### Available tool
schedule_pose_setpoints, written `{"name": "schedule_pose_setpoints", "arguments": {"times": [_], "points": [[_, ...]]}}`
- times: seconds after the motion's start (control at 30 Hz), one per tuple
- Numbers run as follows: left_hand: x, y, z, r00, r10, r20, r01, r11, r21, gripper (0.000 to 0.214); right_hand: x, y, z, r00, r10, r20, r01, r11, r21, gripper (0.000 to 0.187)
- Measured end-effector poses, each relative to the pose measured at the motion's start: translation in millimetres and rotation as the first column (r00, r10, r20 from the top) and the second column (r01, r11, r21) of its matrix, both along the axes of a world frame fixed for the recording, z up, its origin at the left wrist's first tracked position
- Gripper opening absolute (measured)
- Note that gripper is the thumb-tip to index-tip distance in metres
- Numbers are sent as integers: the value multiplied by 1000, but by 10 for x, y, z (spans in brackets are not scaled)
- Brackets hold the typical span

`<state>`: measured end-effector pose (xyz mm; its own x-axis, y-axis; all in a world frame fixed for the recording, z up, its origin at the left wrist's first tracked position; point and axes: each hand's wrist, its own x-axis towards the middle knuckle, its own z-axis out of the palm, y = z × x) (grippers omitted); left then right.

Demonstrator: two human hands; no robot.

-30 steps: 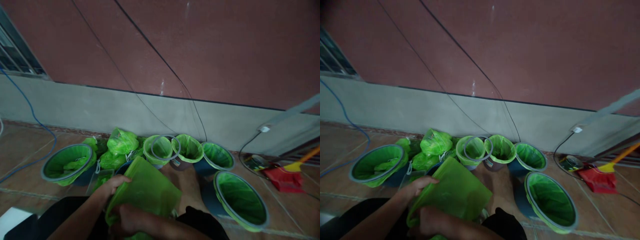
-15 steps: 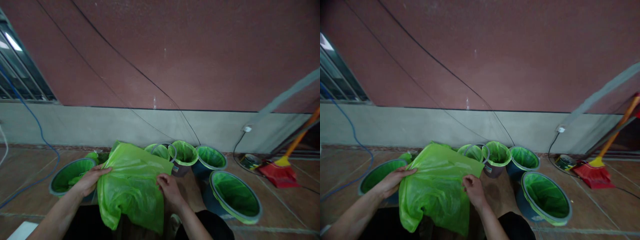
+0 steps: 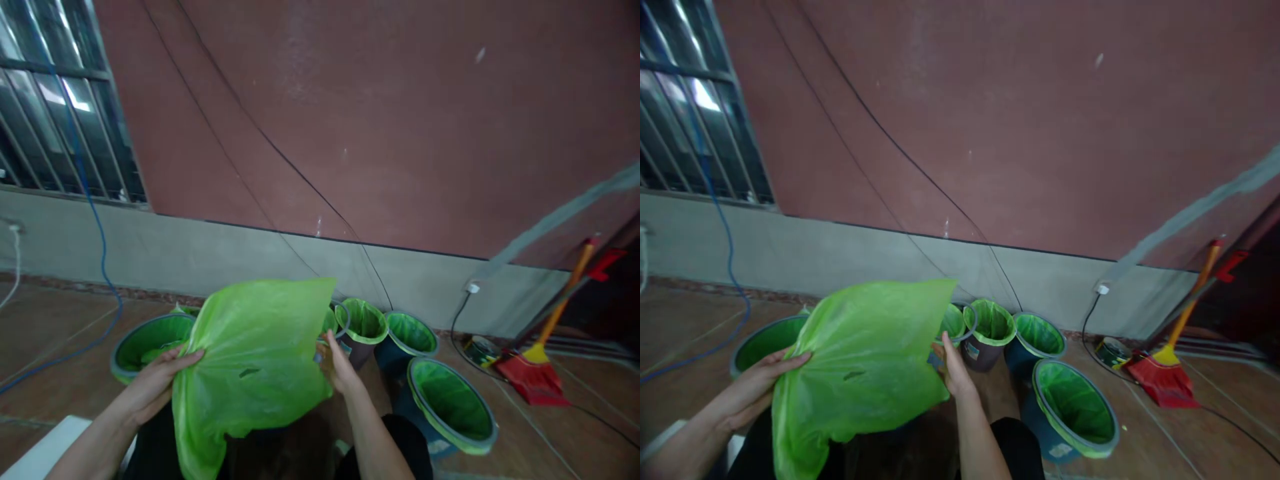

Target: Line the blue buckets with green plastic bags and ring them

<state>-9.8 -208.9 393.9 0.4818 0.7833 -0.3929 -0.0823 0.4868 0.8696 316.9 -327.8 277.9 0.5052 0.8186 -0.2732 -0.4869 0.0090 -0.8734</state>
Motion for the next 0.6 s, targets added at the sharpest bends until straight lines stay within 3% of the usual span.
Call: {"name": "schedule_pose_setpoints", "arguments": {"times": [0.1,0.2,0.37,0.5,0.6], "points": [[-135,-56,-41,999,32,26,-32,999,-8,48,-95,31,156,987,159,3,-159,987,39,61],[-262,-81,-113,997,64,42,-64,998,-22,42,-342,15,118,973,232,13,-232,967,104,52],[-455,-82,-215,997,78,30,-74,990,-117,38,-533,-43,-78,998,1,-58,0,1000,7,38],[-512,-59,-297,984,177,-11,-177,980,-92,40,-223,-102,-33,987,-160,18,161,981,-112,26],[-467,-44,-370,983,182,-10,-182,981,-66,41,-7,-174,18,968,-203,148,230,953,-197,23]]}}
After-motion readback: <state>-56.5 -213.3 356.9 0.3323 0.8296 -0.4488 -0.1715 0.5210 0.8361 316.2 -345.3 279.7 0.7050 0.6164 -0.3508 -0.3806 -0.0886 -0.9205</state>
